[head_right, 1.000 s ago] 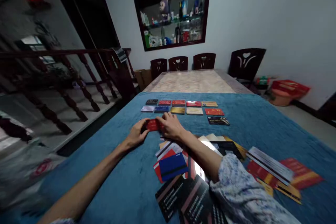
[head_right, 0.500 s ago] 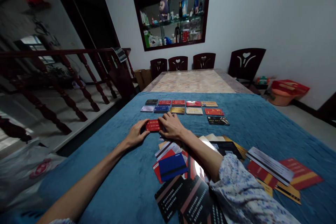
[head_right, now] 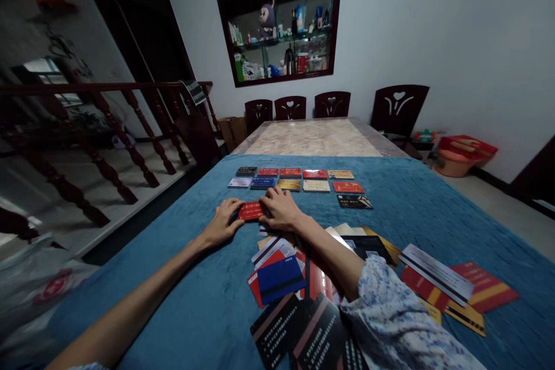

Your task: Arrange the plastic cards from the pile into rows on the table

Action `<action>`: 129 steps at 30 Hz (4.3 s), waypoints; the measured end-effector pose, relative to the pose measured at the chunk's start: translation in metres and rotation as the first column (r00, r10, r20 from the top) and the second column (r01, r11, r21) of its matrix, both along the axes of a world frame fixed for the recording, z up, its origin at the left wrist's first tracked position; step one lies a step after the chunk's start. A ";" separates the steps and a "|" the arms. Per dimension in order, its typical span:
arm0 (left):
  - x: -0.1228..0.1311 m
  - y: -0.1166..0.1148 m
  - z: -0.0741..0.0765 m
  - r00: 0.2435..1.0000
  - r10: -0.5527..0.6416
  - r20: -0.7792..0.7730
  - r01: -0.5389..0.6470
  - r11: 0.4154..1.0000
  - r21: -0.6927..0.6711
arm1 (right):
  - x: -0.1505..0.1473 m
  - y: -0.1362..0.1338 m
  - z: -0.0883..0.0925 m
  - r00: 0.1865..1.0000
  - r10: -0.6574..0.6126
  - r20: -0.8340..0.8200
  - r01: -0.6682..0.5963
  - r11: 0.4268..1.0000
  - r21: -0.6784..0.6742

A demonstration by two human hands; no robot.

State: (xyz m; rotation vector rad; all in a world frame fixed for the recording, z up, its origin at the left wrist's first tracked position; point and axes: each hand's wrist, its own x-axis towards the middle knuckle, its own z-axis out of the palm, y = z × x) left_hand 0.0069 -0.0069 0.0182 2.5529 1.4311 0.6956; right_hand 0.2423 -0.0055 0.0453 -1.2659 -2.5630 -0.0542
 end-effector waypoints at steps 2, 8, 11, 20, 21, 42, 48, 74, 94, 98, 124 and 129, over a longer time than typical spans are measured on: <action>0.001 0.001 0.002 1.000 -0.012 -0.019 0.011 1.000 -0.016 | 0.002 0.001 0.001 1.000 0.003 0.004 -0.003 1.000 -0.006; 0.002 0.008 0.005 0.996 -0.048 -0.074 0.047 0.999 -0.012 | 0.007 0.004 0.007 0.999 0.009 0.035 -0.008 0.999 -0.031; 0.005 0.011 0.007 0.993 -0.071 -0.100 0.070 0.998 -0.006 | 0.010 0.005 0.011 0.998 -0.001 0.057 0.003 0.999 -0.034; 0.025 0.023 0.022 0.986 -0.118 -0.119 0.119 0.993 -0.003 | 0.029 0.019 0.019 0.995 -0.003 0.099 0.003 1.000 -0.007; 0.027 0.026 0.024 0.985 -0.125 -0.117 0.126 0.992 0.001 | 0.032 0.021 0.020 0.995 -0.005 0.101 0.005 1.000 -0.009; 0.082 0.080 0.047 0.963 -0.130 -0.237 0.132 0.991 -0.008 | 0.076 0.064 0.036 0.985 -0.077 0.157 0.088 0.994 -0.061; 0.093 0.098 0.046 0.964 -0.117 -0.239 0.119 0.993 -0.008 | 0.084 0.079 0.034 0.979 -0.096 0.181 0.107 0.993 -0.051; 0.138 0.161 0.039 0.932 -0.055 -0.357 0.052 0.998 -0.020 | 0.103 0.132 0.031 0.946 -0.229 0.228 0.249 0.966 -0.063; 0.147 0.192 0.034 0.899 -0.039 -0.437 0.011 0.998 -0.068 | 0.099 0.157 0.028 0.892 -0.314 0.326 0.378 0.913 -0.154; 0.145 0.194 0.033 0.900 -0.040 -0.434 0.010 0.997 -0.070 | 0.101 0.159 0.029 0.902 -0.294 0.316 0.358 0.919 -0.167; 0.149 0.182 0.046 0.883 -0.051 -0.467 -0.003 0.994 -0.113 | 0.100 0.158 0.030 0.903 -0.239 0.356 0.310 0.937 -0.159; 0.145 0.179 0.046 0.884 -0.048 -0.465 0.016 0.997 -0.071 | 0.100 0.157 0.031 0.901 -0.243 0.358 0.298 0.949 -0.105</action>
